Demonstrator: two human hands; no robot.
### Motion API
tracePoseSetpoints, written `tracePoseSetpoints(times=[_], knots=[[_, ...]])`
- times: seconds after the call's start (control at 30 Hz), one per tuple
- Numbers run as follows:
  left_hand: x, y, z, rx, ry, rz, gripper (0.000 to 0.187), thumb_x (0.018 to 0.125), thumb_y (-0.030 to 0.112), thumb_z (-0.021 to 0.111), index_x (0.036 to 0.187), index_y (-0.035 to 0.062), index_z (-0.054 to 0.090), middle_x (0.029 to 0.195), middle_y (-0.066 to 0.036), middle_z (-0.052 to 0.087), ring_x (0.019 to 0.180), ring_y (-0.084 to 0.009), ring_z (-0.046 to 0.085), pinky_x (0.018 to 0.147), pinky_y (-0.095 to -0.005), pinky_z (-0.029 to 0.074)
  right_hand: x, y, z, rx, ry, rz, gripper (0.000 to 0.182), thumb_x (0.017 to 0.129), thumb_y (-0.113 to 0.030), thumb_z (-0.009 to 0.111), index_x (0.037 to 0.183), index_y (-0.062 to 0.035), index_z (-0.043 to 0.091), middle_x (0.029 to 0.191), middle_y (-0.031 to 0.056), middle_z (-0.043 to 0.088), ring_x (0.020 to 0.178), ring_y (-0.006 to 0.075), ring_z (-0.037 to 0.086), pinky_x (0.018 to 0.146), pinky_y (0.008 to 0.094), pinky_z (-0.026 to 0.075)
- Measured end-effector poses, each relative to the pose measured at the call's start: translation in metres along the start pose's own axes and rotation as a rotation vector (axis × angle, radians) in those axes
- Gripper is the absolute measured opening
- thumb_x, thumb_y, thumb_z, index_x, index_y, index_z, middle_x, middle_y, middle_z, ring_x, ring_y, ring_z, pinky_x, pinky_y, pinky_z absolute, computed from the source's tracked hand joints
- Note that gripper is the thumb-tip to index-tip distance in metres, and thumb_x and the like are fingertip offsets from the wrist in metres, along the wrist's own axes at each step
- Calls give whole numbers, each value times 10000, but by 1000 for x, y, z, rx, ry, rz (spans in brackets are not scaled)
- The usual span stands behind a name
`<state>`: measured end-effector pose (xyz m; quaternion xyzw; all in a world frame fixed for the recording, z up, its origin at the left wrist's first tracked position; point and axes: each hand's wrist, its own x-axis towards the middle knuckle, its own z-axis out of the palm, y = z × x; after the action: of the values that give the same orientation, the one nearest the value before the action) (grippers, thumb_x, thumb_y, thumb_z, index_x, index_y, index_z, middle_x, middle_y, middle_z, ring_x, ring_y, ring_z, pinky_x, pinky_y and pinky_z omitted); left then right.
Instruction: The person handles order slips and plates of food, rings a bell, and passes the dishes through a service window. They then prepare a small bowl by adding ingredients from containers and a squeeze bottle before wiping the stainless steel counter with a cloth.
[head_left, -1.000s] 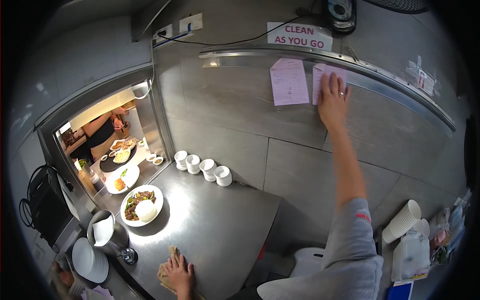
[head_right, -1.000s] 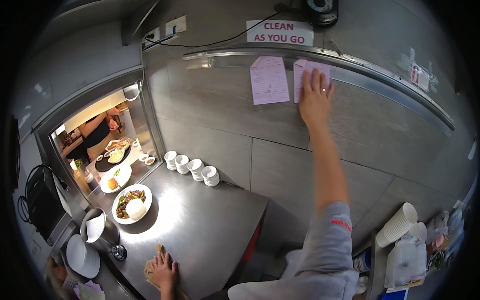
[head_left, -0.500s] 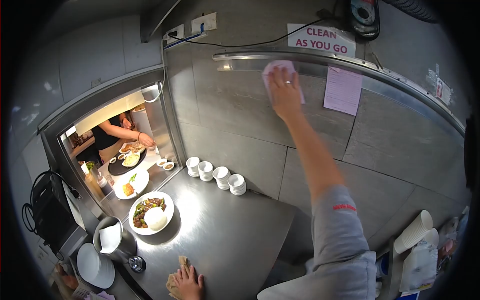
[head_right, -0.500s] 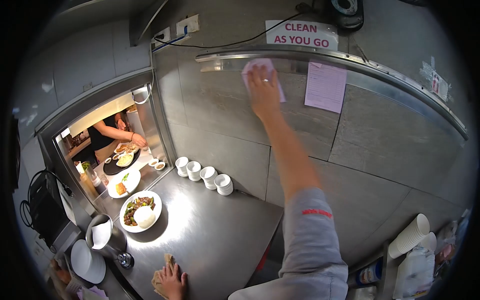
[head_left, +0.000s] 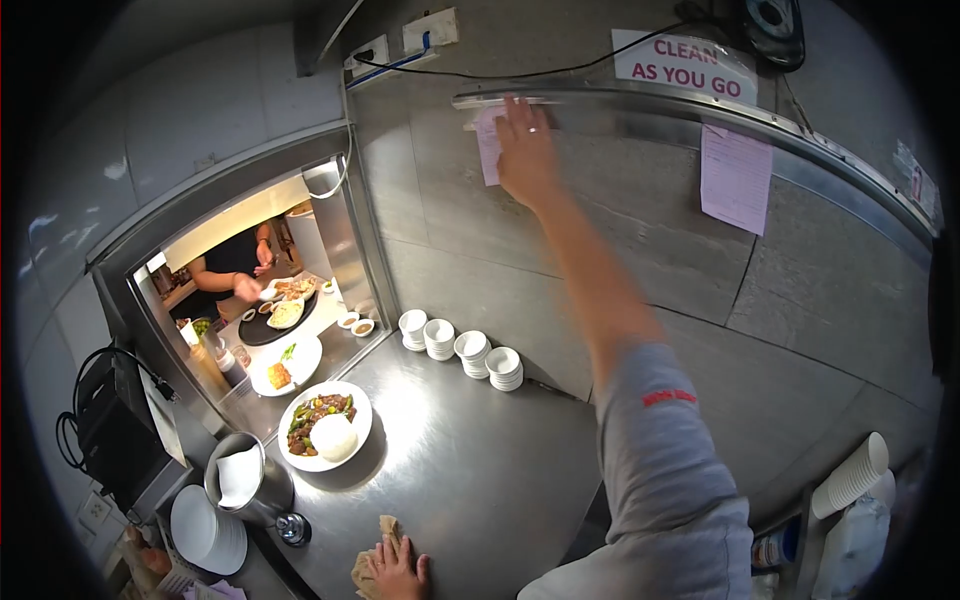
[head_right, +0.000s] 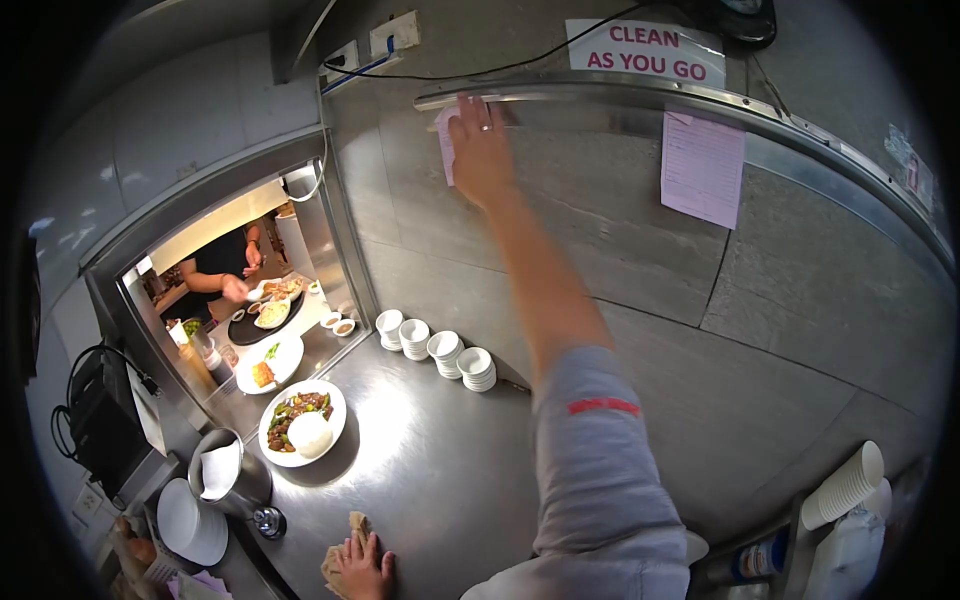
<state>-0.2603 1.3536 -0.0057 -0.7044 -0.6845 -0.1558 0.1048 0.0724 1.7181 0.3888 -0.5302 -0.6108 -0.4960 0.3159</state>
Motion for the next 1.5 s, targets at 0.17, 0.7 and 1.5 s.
tracePoseSetpoints(times=[0.17,0.7,1.5], knots=[[0,-5,8,-17,4,9,496,825,418,545,1249,161,524,1347,-88,451,1171,-296,430,1008,-451,270,-40,64,-93,-54,265,155,426,795,-138,559,1186,14,483,1394,198,324,1324,333,262,1077,505,198],[-7,-3,22,-224,-69,-141,511,798,419,581,1234,156,543,1350,-149,431,1251,-338,373,1066,-480,206,-79,87,-59,-230,147,49,457,812,-143,518,1252,-27,477,1336,157,419,1249,332,381,1047,541,228],[-44,104,47,-121,70,507,195,805,169,520,996,164,562,903,-15,550,852,-198,575,686,-346,452,-461,1,-185,541,-523,515,444,767,-106,617,1179,-15,475,1214,196,479,1162,372,432,989,480,317]])
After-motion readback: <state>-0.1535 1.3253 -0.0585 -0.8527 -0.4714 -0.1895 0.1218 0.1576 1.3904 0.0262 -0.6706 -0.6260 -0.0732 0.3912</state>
